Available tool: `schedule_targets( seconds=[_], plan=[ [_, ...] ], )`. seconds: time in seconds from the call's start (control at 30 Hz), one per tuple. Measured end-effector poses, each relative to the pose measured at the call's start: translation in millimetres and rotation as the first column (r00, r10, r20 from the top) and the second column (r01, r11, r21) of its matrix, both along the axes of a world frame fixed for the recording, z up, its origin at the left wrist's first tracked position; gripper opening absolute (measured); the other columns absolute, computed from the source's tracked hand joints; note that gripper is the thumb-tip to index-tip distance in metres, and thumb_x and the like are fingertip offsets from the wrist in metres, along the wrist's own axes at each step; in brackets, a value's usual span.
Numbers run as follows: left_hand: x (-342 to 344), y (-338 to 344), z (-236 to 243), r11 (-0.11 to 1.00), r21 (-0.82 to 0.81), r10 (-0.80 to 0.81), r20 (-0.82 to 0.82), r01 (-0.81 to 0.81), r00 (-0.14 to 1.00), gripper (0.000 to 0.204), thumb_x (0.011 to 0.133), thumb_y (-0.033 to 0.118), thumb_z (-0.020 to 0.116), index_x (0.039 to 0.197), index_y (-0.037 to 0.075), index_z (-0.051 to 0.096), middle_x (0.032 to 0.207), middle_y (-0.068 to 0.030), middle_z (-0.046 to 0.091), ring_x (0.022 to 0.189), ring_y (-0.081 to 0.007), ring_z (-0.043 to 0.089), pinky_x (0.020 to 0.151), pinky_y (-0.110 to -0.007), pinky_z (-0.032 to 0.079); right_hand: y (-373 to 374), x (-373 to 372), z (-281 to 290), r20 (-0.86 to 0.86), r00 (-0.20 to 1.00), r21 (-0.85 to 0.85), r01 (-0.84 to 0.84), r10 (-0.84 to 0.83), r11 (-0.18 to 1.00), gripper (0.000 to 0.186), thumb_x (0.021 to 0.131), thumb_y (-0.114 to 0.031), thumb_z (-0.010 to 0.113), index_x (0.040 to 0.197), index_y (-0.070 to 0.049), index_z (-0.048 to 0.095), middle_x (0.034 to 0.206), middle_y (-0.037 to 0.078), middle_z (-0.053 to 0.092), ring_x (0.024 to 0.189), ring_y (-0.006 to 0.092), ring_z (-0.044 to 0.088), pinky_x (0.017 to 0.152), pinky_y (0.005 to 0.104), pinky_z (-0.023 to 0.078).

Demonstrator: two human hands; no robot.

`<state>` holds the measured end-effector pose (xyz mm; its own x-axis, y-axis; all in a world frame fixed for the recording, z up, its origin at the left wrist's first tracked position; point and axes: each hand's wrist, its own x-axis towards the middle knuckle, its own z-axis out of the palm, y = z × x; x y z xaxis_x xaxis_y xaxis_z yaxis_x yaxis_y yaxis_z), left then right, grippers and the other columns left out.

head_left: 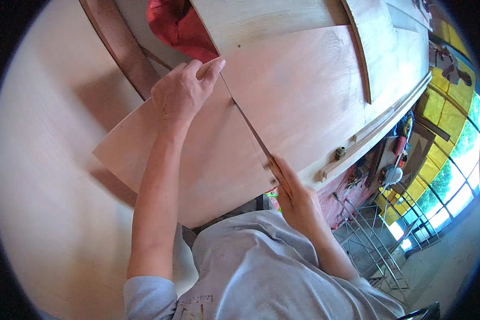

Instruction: The person cuts a wooden board with a hand saw while holding the board in place on a workbench.

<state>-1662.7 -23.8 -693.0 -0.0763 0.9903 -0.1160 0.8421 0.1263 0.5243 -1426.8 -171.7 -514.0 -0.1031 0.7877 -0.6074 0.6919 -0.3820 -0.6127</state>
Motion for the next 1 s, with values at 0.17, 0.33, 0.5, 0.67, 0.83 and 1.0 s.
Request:
schedule_targets(
  seconds=[0.17, 0.33, 0.5, 0.67, 0.83, 1.0],
  plan=[
    [16, 5, -8, 1.0, 0.011, -0.003, 0.038, 0.003, 0.999, 0.057, 0.101, 0.066, 0.066, 0.08, 0.014, 0.074, 0.078, -0.0128, 0.076, 0.073, -0.0384, 0.076, 0.063, -0.051, 0.059, 74, -21, -73, 0.062, 0.991, -0.013, -0.12, 0.121, 0.993, 0.068, 0.102, 0.002, 0.052, 0.167, -0.015, 0.039, 0.136, 0.027, 0.071, 0.113, 0.0485, 0.074, 0.095, 0.0563, 0.059],
    [-3, -8, -5, 1.0, -0.026, 0.003, 0.0, -0.003, 1.0, 0.06, 0.101, 0.067, 0.064, 0.08, 0.012, 0.074, 0.077, -0.0146, 0.076, 0.073, -0.0392, 0.075, 0.064, -0.053, 0.06, -3, -3, 5, 0.018, 0.999, -0.058, -0.042, 0.043, 0.997, 0.064, 0.104, -0.004, 0.053, 0.165, -0.015, 0.04, 0.136, 0.031, 0.068, 0.112, 0.0523, 0.07, 0.094, 0.0588, 0.058],
    [15, 4, -8, 0.994, -0.106, -0.003, 0.082, 0.011, 0.997, 0.069, 0.102, 0.074, 0.058, 0.084, 0.009, 0.071, 0.08, -0.0182, 0.075, 0.078, -0.0434, 0.074, 0.068, -0.055, 0.057, 60, -11, -71, 0.107, 0.987, -0.053, -0.114, 0.119, 0.992, 0.069, 0.101, 0.003, 0.051, 0.167, -0.012, 0.039, 0.147, 0.027, 0.065, 0.123, 0.0485, 0.07, 0.101, 0.0502, 0.059],
    [15, 2, -8, 0.998, 0.058, -0.01, 0.033, 0.008, 0.999, 0.062, 0.102, 0.07, 0.061, 0.081, 0.013, 0.072, 0.075, -0.0127, 0.075, 0.073, -0.0384, 0.075, 0.062, -0.053, 0.059, -11, 14, 3, 0.074, 0.993, 0.125, -0.105, 0.096, 0.987, 0.064, 0.102, -0.004, 0.055, 0.164, -0.016, 0.042, 0.129, 0.033, 0.069, 0.107, 0.0555, 0.068, 0.089, 0.0603, 0.057],
    [20, 1, -14, 1.0, 0.002, -0.013, 0.023, 0.013, 1.0, 0.063, 0.101, 0.072, 0.061, 0.081, 0.013, 0.072, 0.075, -0.0131, 0.075, 0.072, -0.0387, 0.075, 0.06, -0.053, 0.058, 45, -5, -79, 0.07, 0.989, 0.028, -0.13, 0.128, 0.991, 0.073, 0.098, 0.004, 0.052, 0.167, -0.018, 0.041, 0.135, 0.032, 0.068, 0.115, 0.052, 0.07, 0.093, 0.0561, 0.059],
    [3, -12, -20, 0.999, 0.028, -0.022, 0.017, 0.022, 1.0, 0.065, 0.1, 0.072, 0.062, 0.078, 0.011, 0.07, 0.075, -0.0142, 0.075, 0.07, -0.0399, 0.074, 0.058, -0.053, 0.057, -11, 8, -1, 0.069, 0.993, -0.064, -0.088, 0.092, 0.994, 0.076, 0.099, 0.003, 0.051, 0.17, -0.022, 0.036, 0.142, 0.029, 0.065, 0.121, 0.0507, 0.069, 0.096, 0.0555, 0.059]
  ],
)
